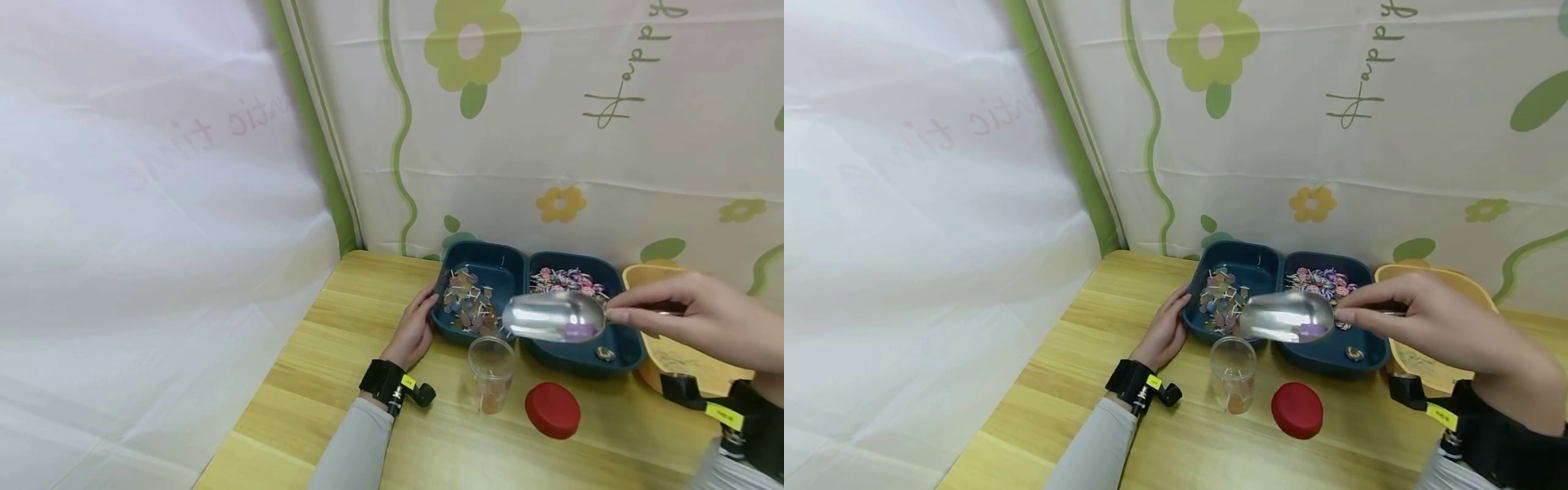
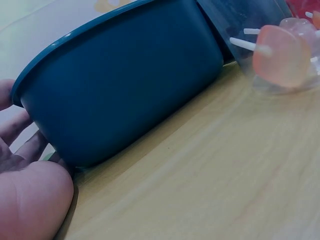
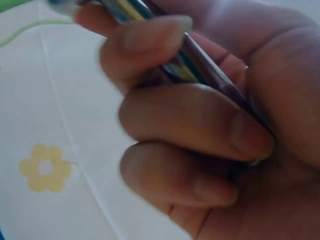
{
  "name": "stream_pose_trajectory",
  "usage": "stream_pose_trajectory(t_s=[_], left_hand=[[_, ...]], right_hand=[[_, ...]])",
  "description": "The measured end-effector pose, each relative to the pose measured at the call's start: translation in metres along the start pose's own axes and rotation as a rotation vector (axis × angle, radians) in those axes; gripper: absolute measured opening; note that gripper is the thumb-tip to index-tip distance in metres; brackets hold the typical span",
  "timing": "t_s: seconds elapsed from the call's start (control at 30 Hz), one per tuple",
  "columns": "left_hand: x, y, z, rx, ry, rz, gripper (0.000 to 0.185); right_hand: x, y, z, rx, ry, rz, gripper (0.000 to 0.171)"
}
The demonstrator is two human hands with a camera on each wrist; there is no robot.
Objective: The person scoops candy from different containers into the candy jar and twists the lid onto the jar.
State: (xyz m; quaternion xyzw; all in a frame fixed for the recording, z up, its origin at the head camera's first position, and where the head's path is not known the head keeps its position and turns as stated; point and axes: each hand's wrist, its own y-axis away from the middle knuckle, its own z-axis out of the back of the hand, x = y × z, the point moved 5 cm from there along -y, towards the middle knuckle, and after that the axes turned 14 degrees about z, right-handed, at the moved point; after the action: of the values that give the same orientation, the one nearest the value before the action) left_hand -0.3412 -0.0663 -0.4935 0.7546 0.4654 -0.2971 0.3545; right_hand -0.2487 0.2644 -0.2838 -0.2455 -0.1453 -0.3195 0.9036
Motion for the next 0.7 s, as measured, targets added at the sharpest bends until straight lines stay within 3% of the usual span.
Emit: stream_pose_trajectory(t_s=[0.2,0.43,0.57,0.7], left_hand=[[-0.0022,0.0002,-0.0002,0.016,-0.012,-0.011,0.046],[0.0006,0.0032,0.0031,0.011,-0.021,-0.013,0.046],[0.0016,0.0024,0.0020,0.008,-0.025,-0.012,0.047],[0.0020,0.0009,0.0015,0.011,-0.024,-0.008,0.046]], right_hand=[[0.0101,0.0012,-0.0024,0.079,0.089,0.078,0.027],[0.0085,0.0021,-0.0080,0.159,0.052,0.022,0.022],[0.0058,0.0067,-0.0079,0.158,0.015,0.008,0.024],[0.0024,0.0074,-0.0066,0.119,0.063,-0.014,0.022]])
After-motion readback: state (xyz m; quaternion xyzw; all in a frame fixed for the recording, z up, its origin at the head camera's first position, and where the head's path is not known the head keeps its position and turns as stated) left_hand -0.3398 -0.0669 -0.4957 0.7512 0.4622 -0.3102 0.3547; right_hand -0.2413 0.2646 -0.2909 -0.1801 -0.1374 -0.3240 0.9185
